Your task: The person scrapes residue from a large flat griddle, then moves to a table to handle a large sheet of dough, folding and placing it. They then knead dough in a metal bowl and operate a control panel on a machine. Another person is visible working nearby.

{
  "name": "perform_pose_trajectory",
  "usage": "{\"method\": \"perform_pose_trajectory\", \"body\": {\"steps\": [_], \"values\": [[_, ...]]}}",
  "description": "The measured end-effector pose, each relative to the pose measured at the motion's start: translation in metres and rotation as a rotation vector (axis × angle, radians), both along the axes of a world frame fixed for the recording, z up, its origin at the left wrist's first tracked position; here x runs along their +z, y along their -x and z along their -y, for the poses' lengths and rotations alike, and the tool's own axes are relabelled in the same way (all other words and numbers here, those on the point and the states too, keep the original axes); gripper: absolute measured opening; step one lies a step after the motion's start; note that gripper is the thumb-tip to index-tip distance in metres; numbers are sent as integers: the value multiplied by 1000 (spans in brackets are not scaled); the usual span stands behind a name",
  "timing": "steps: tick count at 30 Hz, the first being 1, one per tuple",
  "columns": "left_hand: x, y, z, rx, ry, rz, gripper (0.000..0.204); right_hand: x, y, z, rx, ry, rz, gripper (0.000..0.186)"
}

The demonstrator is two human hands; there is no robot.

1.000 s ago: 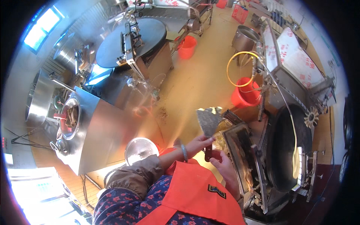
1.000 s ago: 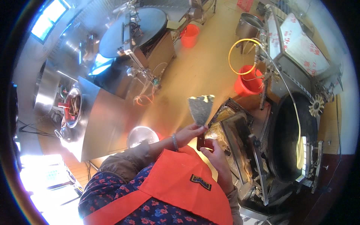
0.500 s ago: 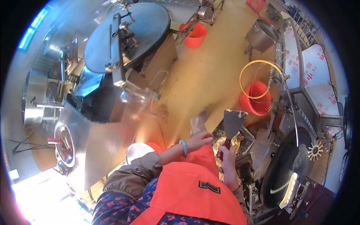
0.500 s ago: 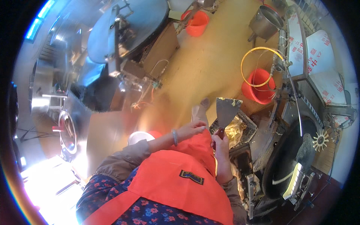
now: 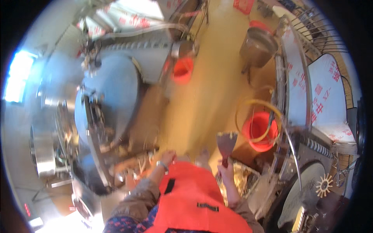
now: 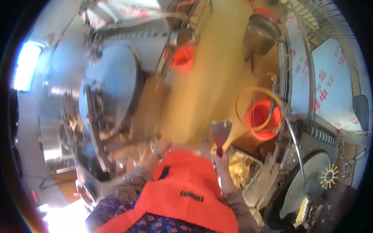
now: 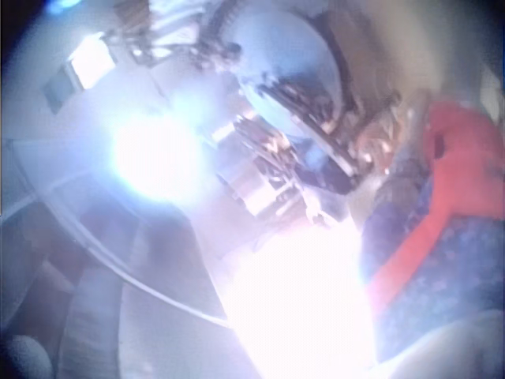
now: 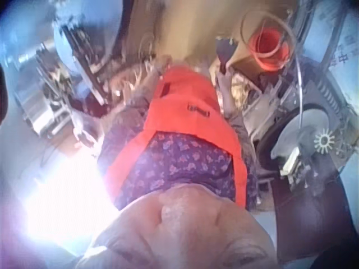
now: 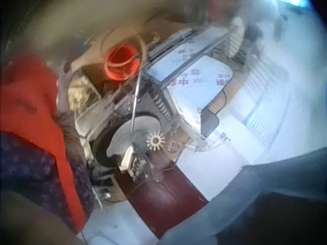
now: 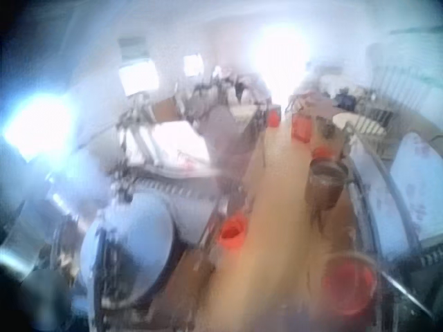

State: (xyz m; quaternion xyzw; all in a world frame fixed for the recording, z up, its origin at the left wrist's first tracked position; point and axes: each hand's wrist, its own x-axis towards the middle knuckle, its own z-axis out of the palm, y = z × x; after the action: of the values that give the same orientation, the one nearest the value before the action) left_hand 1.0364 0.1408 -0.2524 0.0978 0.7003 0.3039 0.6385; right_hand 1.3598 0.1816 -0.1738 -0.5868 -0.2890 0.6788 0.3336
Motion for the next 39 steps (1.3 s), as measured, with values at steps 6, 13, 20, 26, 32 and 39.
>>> {"method": "perform_pose_trajectory", "body": {"steps": [6,13,20,26,32,39], "values": [[-34,31,-115,-87,91,48,8,6,29,-74,-43,50,44,15],[-80,52,-247,-197,160,36,18,-26,63,-148,-108,24,100,16],[-158,56,-320,-290,196,-87,18,-88,86,-226,-159,56,39,20],[-336,78,-338,-476,92,-148,19,-182,89,-295,-164,51,145,16],[-483,63,-384,-241,266,-117,17,-298,97,-328,-299,314,200,15],[-648,58,-447,-615,252,-738,35,-343,96,-350,-304,414,202,18]]}}
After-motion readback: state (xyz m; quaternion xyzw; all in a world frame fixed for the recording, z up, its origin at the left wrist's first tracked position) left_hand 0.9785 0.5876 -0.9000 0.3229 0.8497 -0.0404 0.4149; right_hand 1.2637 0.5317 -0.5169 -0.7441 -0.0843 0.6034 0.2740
